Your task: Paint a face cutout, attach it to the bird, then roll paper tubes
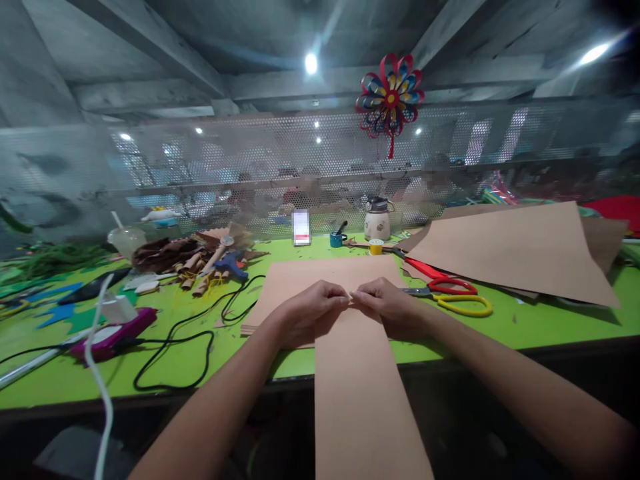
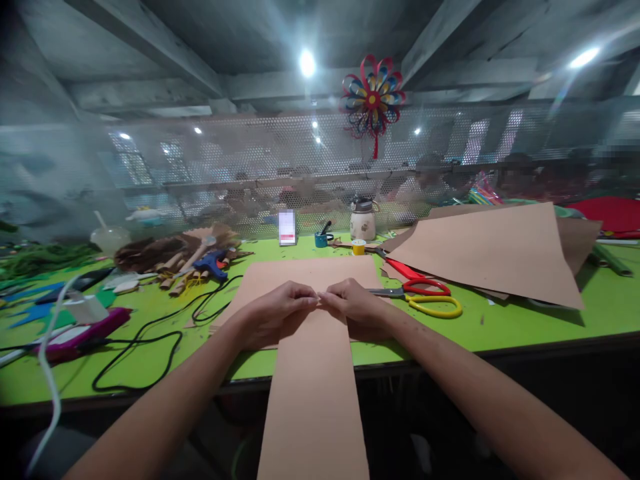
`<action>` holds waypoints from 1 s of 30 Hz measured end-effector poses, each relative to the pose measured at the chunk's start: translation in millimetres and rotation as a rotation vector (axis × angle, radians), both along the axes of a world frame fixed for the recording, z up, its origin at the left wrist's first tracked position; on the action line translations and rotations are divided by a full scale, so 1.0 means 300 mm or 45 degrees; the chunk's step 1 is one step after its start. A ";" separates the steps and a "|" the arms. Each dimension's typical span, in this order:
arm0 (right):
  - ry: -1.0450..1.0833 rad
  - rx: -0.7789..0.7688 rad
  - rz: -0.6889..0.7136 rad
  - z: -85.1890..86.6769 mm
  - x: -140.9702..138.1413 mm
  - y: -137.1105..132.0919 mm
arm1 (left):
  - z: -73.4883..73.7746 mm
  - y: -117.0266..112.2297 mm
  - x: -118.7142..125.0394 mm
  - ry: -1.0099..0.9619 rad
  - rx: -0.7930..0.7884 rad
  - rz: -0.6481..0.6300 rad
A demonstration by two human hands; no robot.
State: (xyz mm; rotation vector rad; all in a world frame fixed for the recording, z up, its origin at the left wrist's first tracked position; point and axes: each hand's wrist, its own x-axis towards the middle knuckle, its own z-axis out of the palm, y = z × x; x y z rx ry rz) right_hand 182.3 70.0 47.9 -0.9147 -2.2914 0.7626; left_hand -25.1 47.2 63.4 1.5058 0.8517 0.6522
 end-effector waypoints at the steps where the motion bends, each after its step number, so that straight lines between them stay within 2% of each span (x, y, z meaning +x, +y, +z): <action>1: -0.008 -0.002 0.004 0.001 0.001 -0.003 | 0.000 -0.001 0.001 -0.006 -0.015 -0.010; 9: -0.086 0.087 -0.041 0.013 0.007 0.001 | -0.003 -0.026 0.018 -0.165 -0.110 -0.025; 11: -0.057 0.102 -0.075 0.012 0.012 0.000 | 0.002 -0.010 0.009 -0.056 -0.022 -0.019; 15: 0.019 0.092 -0.146 0.001 0.026 0.009 | 0.013 0.041 -0.023 0.357 0.266 0.016; 19: 0.039 -0.036 -0.092 -0.008 0.037 0.039 | 0.017 0.056 -0.040 0.514 0.472 -0.034; 21: 0.031 -0.064 -0.018 -0.008 0.040 0.052 | 0.012 0.047 -0.040 0.480 0.433 -0.057; 26: 0.069 -0.222 0.112 -0.001 0.034 0.041 | -0.018 0.027 -0.033 0.139 0.068 -0.069; 30: 0.093 -0.213 0.076 0.010 0.025 0.018 | -0.024 0.059 -0.042 0.158 0.066 -0.095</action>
